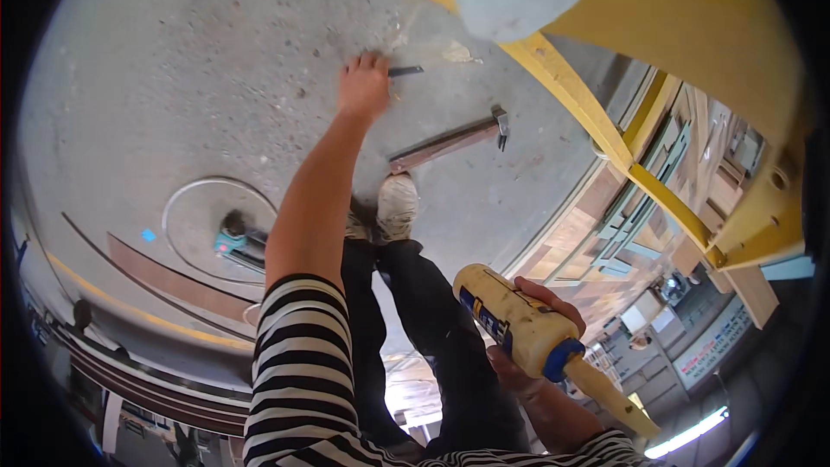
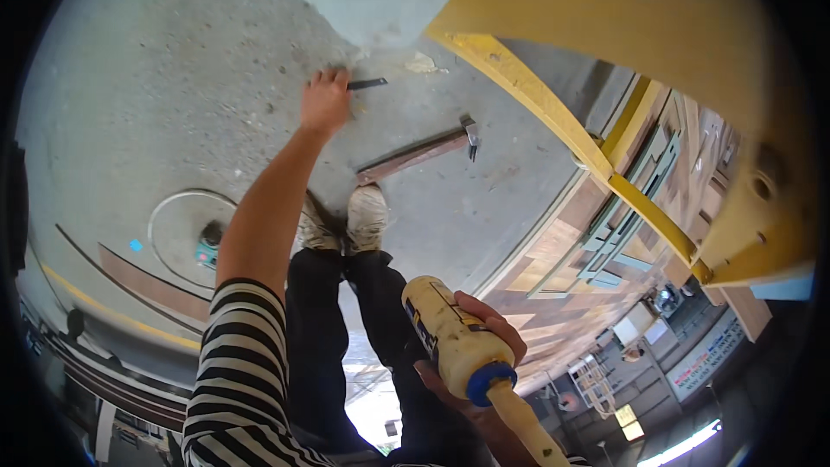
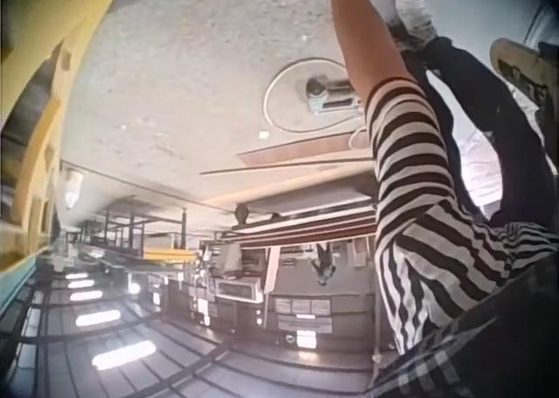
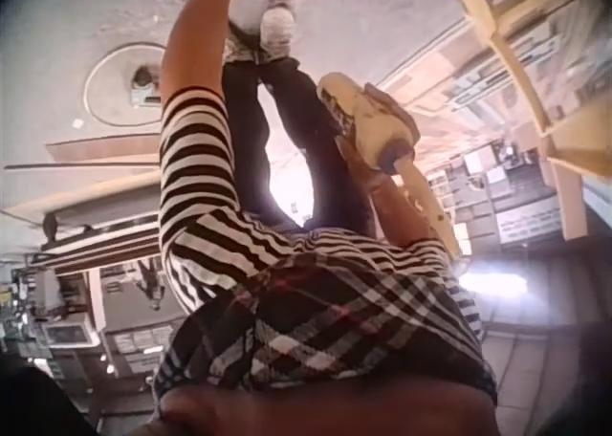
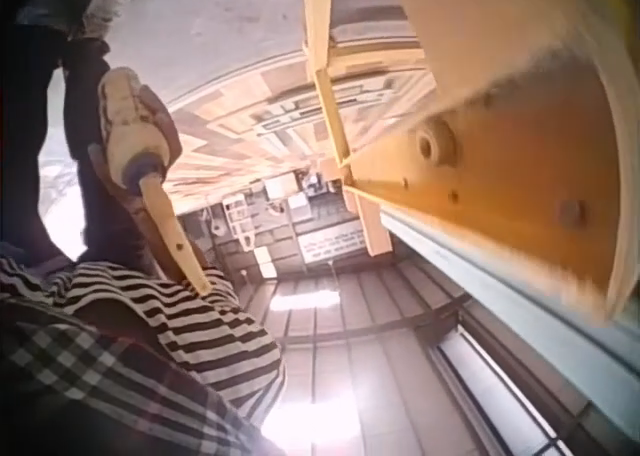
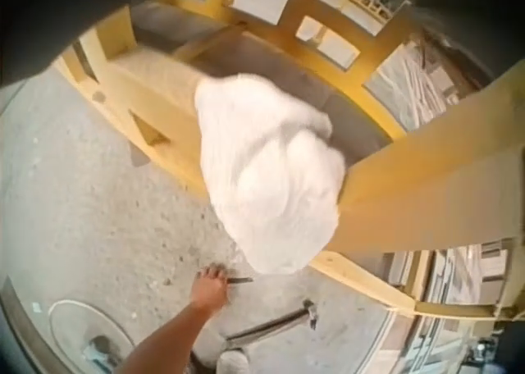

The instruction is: Cleaning the nozzle of a glue bottle and using a hammer to tap components on an assembly frame.

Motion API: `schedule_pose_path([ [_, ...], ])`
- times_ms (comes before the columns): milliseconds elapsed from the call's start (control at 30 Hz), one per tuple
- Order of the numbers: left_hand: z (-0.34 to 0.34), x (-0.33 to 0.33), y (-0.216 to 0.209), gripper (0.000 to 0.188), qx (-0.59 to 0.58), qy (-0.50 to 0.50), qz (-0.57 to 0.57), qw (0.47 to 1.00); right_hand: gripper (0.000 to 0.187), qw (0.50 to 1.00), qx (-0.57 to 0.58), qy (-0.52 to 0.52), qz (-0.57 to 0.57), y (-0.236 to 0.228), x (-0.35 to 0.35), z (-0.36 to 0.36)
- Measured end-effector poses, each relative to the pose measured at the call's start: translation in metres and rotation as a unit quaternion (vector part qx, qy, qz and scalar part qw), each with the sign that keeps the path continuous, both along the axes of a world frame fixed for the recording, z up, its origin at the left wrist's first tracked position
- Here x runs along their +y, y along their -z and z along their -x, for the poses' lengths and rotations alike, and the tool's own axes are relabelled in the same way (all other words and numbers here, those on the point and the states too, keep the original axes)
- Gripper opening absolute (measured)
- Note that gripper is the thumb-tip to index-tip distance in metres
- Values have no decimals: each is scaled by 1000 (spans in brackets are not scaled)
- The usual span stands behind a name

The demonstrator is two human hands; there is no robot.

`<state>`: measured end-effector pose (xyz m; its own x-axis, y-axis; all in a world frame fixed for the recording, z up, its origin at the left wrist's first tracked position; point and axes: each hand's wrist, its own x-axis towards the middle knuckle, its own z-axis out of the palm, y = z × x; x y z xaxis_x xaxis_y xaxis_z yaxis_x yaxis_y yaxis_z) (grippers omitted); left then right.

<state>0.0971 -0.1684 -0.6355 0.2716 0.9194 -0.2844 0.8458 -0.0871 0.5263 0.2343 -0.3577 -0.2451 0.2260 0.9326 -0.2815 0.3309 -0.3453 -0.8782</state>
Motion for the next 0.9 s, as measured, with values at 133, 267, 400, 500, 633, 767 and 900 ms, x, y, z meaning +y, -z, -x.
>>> schedule_pose_path([
  [133, -17, -10, 18, 34, -4, 17, -67, 998, 89, 999, -29, -18, 18, 19, -3, -17],
  [267, 21, -16, 18, 23, 31, -8, 13, 999, 89, 998, -9, -55, 18, 30, 2, -11],
  [400, 3, -24, -47, 8, -133, -272, 35, 953, 87, 999, 1, -38, -10, -10, 25, -12],
  [500, 51, -33, -130, 10, -317, -500, 66, 803, 87, 996, 65, -29, -49, -29, 24, 2],
  [633, 64, 29, -266, 21, -529, -595, 23, 604, 88, 995, 64, -53, -50, -89, 42, 1],
  [767, 86, 97, -353, 20, -540, -550, 29, 637, 88, 992, 75, -77, -60, -123, 45, 20],
  [900, 70, 156, -368, 10, -529, -567, 66, 628, 86, 994, 54, -80, -51, -149, 44, 23],
])
